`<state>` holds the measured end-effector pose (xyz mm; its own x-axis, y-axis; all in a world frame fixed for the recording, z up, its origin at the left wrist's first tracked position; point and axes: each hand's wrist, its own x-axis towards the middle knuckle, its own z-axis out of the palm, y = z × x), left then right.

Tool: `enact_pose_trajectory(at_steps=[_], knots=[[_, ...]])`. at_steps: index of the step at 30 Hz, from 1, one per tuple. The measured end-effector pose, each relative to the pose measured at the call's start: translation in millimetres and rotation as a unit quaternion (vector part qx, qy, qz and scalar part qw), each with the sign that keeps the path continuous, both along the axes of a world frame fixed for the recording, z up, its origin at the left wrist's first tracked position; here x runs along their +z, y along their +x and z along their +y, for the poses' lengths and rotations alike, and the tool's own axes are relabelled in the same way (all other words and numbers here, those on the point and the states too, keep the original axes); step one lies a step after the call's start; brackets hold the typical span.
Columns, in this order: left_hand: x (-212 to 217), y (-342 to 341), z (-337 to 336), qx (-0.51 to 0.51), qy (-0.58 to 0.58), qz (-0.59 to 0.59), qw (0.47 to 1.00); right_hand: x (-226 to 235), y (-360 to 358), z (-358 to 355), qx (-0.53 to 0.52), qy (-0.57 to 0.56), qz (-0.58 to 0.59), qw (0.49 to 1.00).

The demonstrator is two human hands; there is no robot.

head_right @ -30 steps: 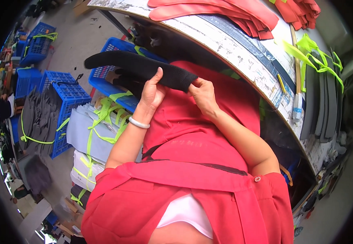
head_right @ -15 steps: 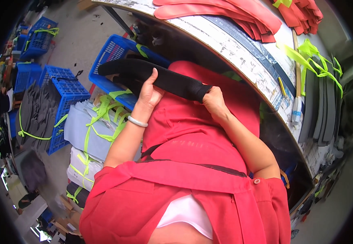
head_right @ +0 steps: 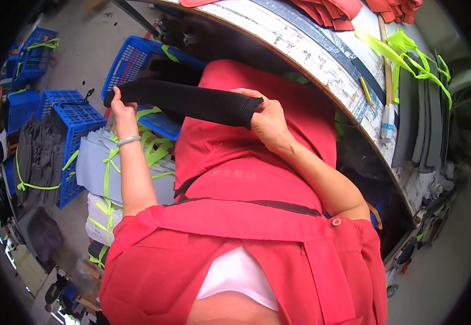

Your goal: Assemble and clean red and black product components using a needle tool at a workbench.

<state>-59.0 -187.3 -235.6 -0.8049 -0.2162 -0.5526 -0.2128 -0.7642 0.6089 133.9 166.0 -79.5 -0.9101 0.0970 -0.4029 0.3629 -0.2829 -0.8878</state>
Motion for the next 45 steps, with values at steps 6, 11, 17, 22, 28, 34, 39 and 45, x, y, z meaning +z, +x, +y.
enact_pose_trajectory(at_steps=[6, 11, 17, 22, 28, 34, 39, 45], knots=[[-12.9, -4.9, -2.5, -0.020, -0.005, -0.017, 1.000, 4.6, 13.4, 6.3, 0.011, 0.031, 0.014, 0.999], [-20.0, -4.3, -1.7, -0.024, 0.016, -0.022, 0.999, 6.4, 20.2, 9.2, 0.034, 0.095, 0.021, 0.995], [6.2, 27.9, 74.2, -0.120, 0.159, 0.040, 0.979, -12.7, -12.0, 15.9, 0.042, 0.124, -0.031, 0.991], [100.9, 128.7, 190.6, -0.327, 0.148, 0.045, 0.932, -12.6, -26.8, 7.3, 0.232, 0.247, 0.088, 0.937], [93.0, 122.0, 174.5, -0.370, 0.026, 0.056, 0.927, 19.2, -50.4, 22.2, 0.144, 0.271, 0.052, 0.950], [82.4, 121.4, 168.2, -0.458, -0.006, 0.060, 0.887, -34.7, -51.2, 7.3, 0.180, 0.230, 0.073, 0.954], [76.8, 122.2, 161.0, -0.465, 0.033, 0.084, 0.881, -30.7, -43.5, -3.9, 0.177, 0.396, 0.107, 0.895], [83.5, 119.3, 158.9, -0.520, 0.014, 0.106, 0.847, -36.4, -49.6, -1.5, 0.170, 0.091, -0.057, 0.980]])
